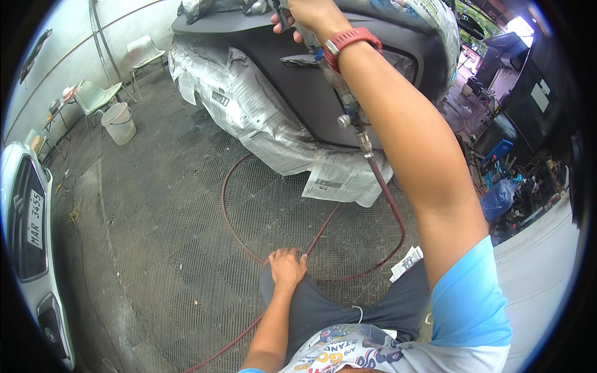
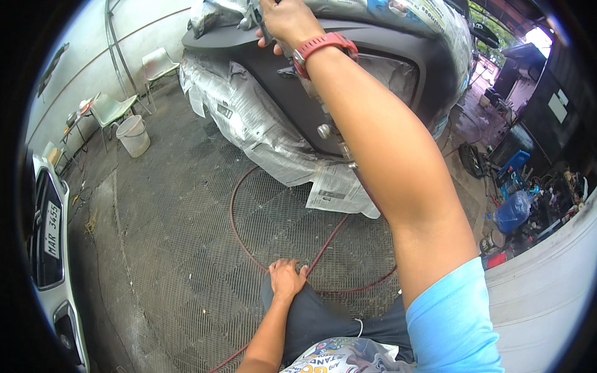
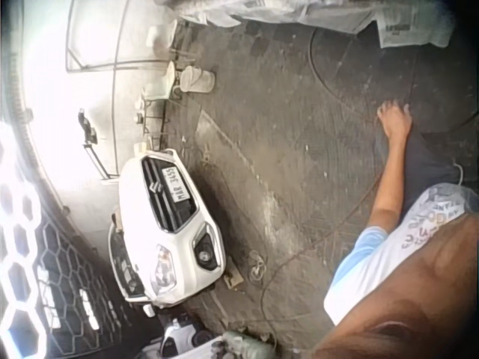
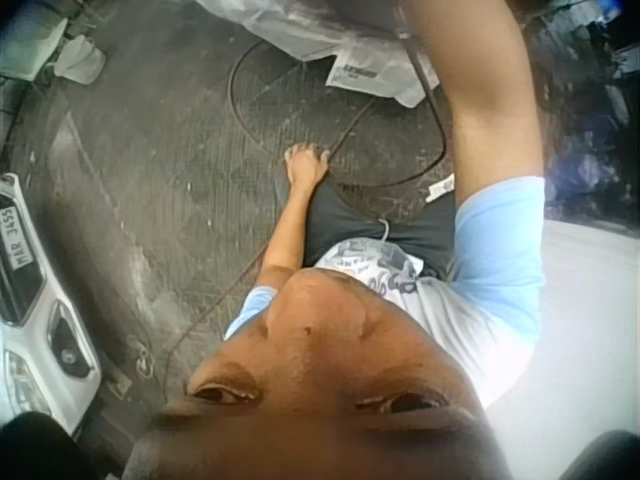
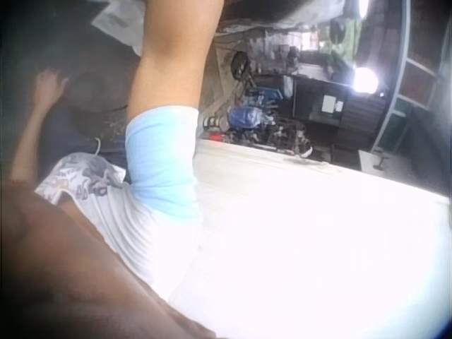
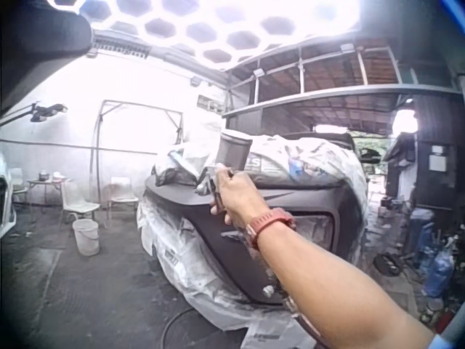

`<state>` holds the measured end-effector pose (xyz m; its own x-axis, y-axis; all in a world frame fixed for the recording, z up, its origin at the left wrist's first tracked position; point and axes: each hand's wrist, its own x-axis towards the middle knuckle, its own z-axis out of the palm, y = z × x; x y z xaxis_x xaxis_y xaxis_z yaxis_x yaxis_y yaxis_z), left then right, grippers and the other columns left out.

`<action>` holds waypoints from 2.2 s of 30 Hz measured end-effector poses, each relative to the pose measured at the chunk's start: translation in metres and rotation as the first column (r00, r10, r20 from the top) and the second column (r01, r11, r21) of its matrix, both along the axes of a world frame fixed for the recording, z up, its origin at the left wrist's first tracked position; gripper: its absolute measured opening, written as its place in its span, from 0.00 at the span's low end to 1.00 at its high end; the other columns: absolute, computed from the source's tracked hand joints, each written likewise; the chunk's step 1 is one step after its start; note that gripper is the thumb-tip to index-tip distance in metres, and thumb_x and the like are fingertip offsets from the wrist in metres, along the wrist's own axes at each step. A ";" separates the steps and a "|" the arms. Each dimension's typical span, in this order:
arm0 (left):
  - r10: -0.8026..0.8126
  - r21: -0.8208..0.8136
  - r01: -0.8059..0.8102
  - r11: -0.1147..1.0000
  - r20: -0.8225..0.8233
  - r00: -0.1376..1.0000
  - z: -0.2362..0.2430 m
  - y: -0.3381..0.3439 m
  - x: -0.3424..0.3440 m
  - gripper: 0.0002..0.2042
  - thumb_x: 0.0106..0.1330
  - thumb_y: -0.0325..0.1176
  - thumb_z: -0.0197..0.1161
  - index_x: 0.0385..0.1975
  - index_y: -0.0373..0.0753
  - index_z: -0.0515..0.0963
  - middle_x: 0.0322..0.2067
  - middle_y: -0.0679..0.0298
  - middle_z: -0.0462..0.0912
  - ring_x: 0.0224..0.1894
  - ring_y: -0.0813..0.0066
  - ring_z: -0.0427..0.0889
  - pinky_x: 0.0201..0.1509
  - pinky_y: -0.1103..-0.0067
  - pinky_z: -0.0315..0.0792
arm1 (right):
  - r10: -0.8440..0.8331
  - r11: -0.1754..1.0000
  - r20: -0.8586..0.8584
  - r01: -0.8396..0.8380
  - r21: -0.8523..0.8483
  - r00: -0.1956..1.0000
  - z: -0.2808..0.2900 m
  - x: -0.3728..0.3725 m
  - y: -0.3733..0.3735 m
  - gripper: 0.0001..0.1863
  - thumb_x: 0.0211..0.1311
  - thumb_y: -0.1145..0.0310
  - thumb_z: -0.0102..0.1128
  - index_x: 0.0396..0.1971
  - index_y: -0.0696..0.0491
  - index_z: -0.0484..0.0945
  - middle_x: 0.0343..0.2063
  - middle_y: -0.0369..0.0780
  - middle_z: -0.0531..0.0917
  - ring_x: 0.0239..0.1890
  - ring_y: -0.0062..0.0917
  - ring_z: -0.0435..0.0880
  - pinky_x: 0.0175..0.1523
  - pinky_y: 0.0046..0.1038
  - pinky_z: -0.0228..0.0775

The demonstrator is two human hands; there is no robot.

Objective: The person uses a spray gun to apply paint to a car bumper that is partially covered with newspaper. They move around the bumper to cover different sections, including the edges and the main surface, while holding the spray gun in their right hand.

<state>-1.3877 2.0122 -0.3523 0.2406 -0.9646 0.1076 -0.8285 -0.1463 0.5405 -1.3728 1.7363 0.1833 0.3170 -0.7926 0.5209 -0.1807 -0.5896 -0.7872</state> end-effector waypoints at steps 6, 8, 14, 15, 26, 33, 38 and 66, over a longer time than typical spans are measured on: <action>-0.003 0.026 0.003 1.000 -0.007 1.000 0.004 0.000 0.005 0.20 0.69 0.46 0.73 0.52 0.38 0.89 0.53 0.54 0.91 0.62 0.57 0.83 0.74 0.60 0.64 | -0.008 0.996 0.023 0.006 0.089 1.000 -0.029 -0.067 0.016 0.29 0.85 0.40 0.47 0.47 0.53 0.83 0.28 0.40 0.88 0.23 0.23 0.88 0.18 0.26 0.70; -0.002 0.030 0.003 1.000 -0.016 1.000 0.005 0.001 0.008 0.20 0.69 0.46 0.72 0.53 0.38 0.89 0.53 0.54 0.91 0.62 0.57 0.83 0.73 0.59 0.65 | -0.118 0.992 0.057 0.115 0.054 0.991 -0.037 -0.103 0.026 0.28 0.86 0.40 0.48 0.50 0.52 0.83 0.27 0.39 0.88 0.22 0.22 0.87 0.17 0.26 0.71; -0.028 0.049 0.029 0.998 -0.028 0.999 0.001 -0.004 0.009 0.21 0.70 0.47 0.72 0.53 0.38 0.89 0.54 0.53 0.91 0.64 0.57 0.82 0.75 0.60 0.63 | -0.352 0.921 0.081 0.360 -0.148 0.933 -0.070 -0.173 0.038 0.32 0.85 0.40 0.50 0.62 0.56 0.81 0.38 0.43 0.92 0.36 0.20 0.93 0.19 0.20 0.73; -0.027 0.035 0.029 0.999 -0.039 0.999 -0.001 -0.005 0.008 0.21 0.69 0.47 0.72 0.53 0.38 0.90 0.54 0.53 0.91 0.64 0.56 0.82 0.75 0.59 0.63 | -0.340 0.927 0.078 0.348 -0.142 0.937 -0.075 -0.169 0.038 0.32 0.85 0.40 0.50 0.63 0.56 0.81 0.38 0.43 0.92 0.35 0.20 0.93 0.19 0.20 0.73; -0.032 0.033 0.032 0.999 -0.010 0.999 -0.008 -0.012 -0.002 0.21 0.70 0.47 0.72 0.54 0.38 0.89 0.53 0.54 0.91 0.63 0.58 0.82 0.74 0.60 0.64 | -0.021 1.000 -0.064 0.020 -0.019 0.998 -0.144 -0.042 0.064 0.30 0.85 0.42 0.51 0.67 0.50 0.83 0.31 0.38 0.90 0.30 0.16 0.90 0.21 0.21 0.75; -0.017 0.027 0.017 0.999 -0.015 1.000 -0.008 -0.012 0.002 0.21 0.67 0.47 0.74 0.53 0.40 0.90 0.52 0.53 0.90 0.62 0.54 0.83 0.73 0.57 0.65 | -0.169 0.985 0.060 0.171 -0.033 0.984 -0.155 -0.109 0.068 0.31 0.87 0.44 0.49 0.68 0.54 0.81 0.34 0.39 0.91 0.32 0.16 0.90 0.21 0.19 0.73; -0.035 0.021 0.035 0.999 -0.013 0.999 -0.009 -0.015 -0.002 0.21 0.68 0.48 0.74 0.52 0.40 0.90 0.52 0.53 0.91 0.63 0.54 0.82 0.74 0.56 0.64 | -0.371 0.920 0.134 0.383 -0.077 0.919 -0.172 -0.173 0.081 0.27 0.87 0.49 0.52 0.72 0.51 0.81 0.34 0.36 0.91 0.35 0.15 0.88 0.33 0.22 0.79; -0.062 0.022 0.063 0.998 -0.025 0.998 -0.006 -0.026 -0.016 0.20 0.68 0.46 0.74 0.52 0.39 0.90 0.52 0.52 0.91 0.63 0.54 0.82 0.75 0.57 0.63 | -0.195 0.980 0.019 0.195 -0.031 0.981 -0.286 -0.195 0.123 0.28 0.86 0.50 0.56 0.74 0.52 0.78 0.54 0.46 0.91 0.47 0.25 0.91 0.55 0.32 0.82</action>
<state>-1.4032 1.9865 -0.3584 0.1818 -0.9800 0.0808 -0.8232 -0.1067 0.5577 -1.5676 1.8590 -0.1030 0.1495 -0.8210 0.5510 -0.2822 -0.5695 -0.7720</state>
